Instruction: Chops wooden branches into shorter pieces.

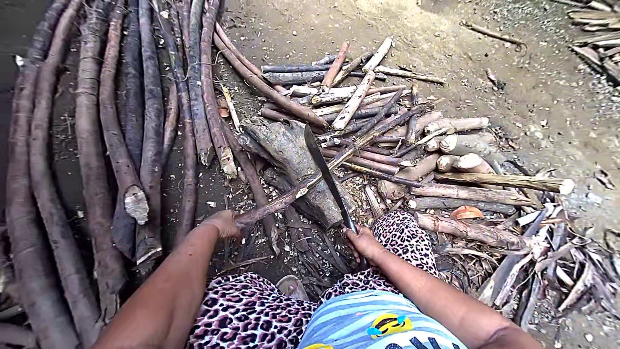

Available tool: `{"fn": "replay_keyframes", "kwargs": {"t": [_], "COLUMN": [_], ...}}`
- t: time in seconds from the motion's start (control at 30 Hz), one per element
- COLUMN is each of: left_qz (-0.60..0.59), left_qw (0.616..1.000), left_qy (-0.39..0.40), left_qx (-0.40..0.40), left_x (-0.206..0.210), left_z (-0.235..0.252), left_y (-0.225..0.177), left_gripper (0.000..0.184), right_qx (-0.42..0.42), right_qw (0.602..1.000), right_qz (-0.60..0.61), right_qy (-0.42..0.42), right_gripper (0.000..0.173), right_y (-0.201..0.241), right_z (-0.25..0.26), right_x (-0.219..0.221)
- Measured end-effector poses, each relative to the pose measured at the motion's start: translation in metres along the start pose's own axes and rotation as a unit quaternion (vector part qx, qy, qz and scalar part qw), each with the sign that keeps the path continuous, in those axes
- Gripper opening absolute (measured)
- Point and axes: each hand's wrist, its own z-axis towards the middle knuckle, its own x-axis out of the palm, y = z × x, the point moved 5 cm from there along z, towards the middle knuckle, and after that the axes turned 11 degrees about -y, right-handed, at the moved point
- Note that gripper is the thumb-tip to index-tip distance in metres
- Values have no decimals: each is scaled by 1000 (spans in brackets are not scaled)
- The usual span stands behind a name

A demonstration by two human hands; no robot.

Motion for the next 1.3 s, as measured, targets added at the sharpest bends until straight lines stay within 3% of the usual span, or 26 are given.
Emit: {"fn": "replay_keyframes", "kwargs": {"t": [0.07, 0.17, 0.23, 0.33, 0.43, 0.5, 0.6, 0.7, 0.73, 0.77, 0.83, 0.9, 0.93, 1.0, 1.1, 1.2, 1.3], "left_qz": [31, 68, 77, 77, 64, 51, 63, 71, 69, 68, 66, 56, 61, 67, -55, -196, -175], "left_qw": [998, 985, 978, 973, 978, 986, 993, 992, 991, 991, 991, 991, 991, 995, 998, 973, 967], "left_qy": [-48, -159, -190, -209, -192, -152, -97, -103, -109, -112, -114, -117, -111, -74, -12, 112, 169], "left_qx": [-5, -23, -42, -63, -57, -48, -38, -33, -31, -30, -36, -37, -35, -21, 13, -42, -78], "left_x": [-10, -20, -18, -17, -15, -12, -11, -10, -9, -8, -9, -8, -7, -4, -1, 9, 19], "left_z": [-4, -12, -11, -12, -12, -20, -32, -38, -39, -39, -41, -44, -45, -41, -35, -45, -38], "left_y": [1, 1, 0, -4, -2, -2, -7, -9, -9, -8, -10, -11, -11, -6, 7, 9, 9], "left_gripper": [52, 32, 29, 32, 51, 59, 52, 48, 48, 49, 52, 56, 59, 63, 58, 31, 12], "right_qx": [16, 32, 21, -47, -166, -297, -520, -622, -623, -603, -477, -230, -124, -28, -2, -20, -42], "right_qw": [1000, 996, 998, 999, 982, 946, 834, 732, 722, 739, 843, 950, 967, 974, 988, 995, 994], "right_qz": [-2, 25, 35, -7, 31, 75, 135, 226, 239, 214, 54, -145, -201, -223, -153, -85, -69], "right_qy": [24, 74, 56, -24, -81, -104, -128, -160, -181, -209, -243, -156, -100, -44, -36, -52, -67], "right_gripper": [28, 31, 32, 30, 27, 24, 19, 15, 15, 16, 29, 39, 39, 40, 37, 34, 32], "right_y": [4, 15, 23, 45, 86, 122, 183, 223, 220, 204, 132, 42, 12, -9, -9, -12, -13], "right_z": [0, -4, -10, -26, -56, -82, -117, -124, -116, -102, -58, -13, 1, 5, 0, 7, 14], "right_x": [-10, -39, -51, -54, -57, -64, -75, -65, -58, -49, -24, 2, 12, 20, 12, -2, -4]}}
